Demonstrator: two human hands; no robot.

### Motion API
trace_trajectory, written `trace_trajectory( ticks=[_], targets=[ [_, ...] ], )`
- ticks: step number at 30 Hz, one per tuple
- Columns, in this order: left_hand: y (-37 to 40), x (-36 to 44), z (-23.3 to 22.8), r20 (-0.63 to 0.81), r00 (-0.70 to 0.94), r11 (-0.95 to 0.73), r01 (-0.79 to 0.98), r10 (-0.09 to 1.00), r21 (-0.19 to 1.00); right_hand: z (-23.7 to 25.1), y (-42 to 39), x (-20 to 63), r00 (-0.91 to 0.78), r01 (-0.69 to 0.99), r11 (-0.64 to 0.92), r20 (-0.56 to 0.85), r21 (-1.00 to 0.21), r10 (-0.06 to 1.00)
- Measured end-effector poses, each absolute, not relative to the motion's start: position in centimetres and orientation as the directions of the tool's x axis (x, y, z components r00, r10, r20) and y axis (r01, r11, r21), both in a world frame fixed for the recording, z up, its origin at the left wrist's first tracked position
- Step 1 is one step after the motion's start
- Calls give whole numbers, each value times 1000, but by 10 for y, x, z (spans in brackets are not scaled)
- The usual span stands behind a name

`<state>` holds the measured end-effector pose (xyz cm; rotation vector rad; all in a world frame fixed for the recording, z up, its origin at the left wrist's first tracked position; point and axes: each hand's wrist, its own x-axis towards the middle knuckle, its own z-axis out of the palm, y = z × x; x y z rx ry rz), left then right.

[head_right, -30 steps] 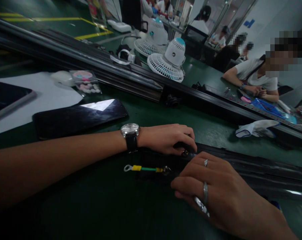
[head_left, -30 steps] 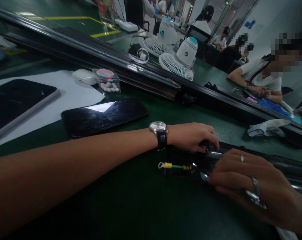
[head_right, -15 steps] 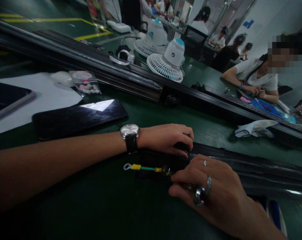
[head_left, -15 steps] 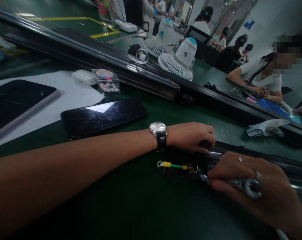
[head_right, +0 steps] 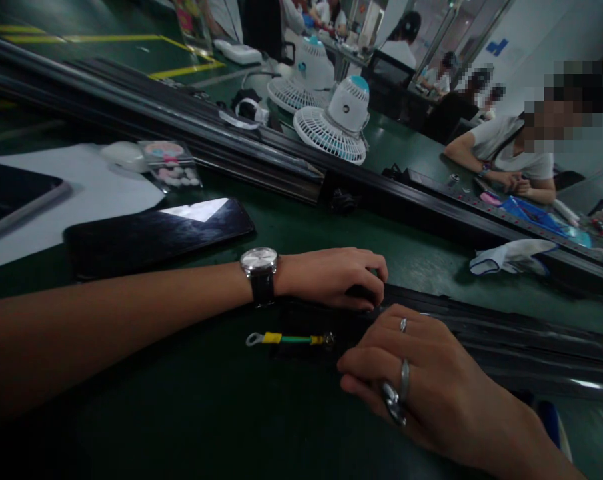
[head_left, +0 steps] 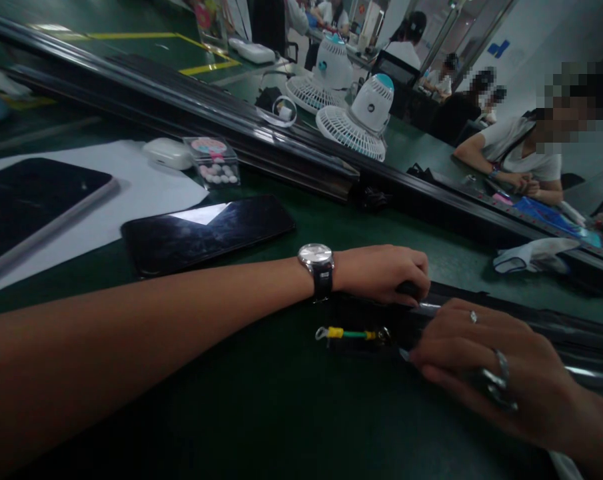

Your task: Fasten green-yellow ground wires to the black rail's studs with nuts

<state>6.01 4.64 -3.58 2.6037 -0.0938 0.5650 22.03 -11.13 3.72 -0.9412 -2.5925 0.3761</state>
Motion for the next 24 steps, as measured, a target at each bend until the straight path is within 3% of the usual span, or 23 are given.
trace_trajectory(
  ticks=[4,11,24],
  targets=[
    [47,59,-34,402,915,-873,-171,32,457,53,-108,231,-835,504,819,88,-275,543],
    [46,61,-31,337,939,-870,-111,66,481,46,-119,220,-585,707,652,291,-274,757],
    [45,63,-34,349,934,-883,-103,72,459,38,-122,204,-514,757,613,373,-225,772]
  ],
)
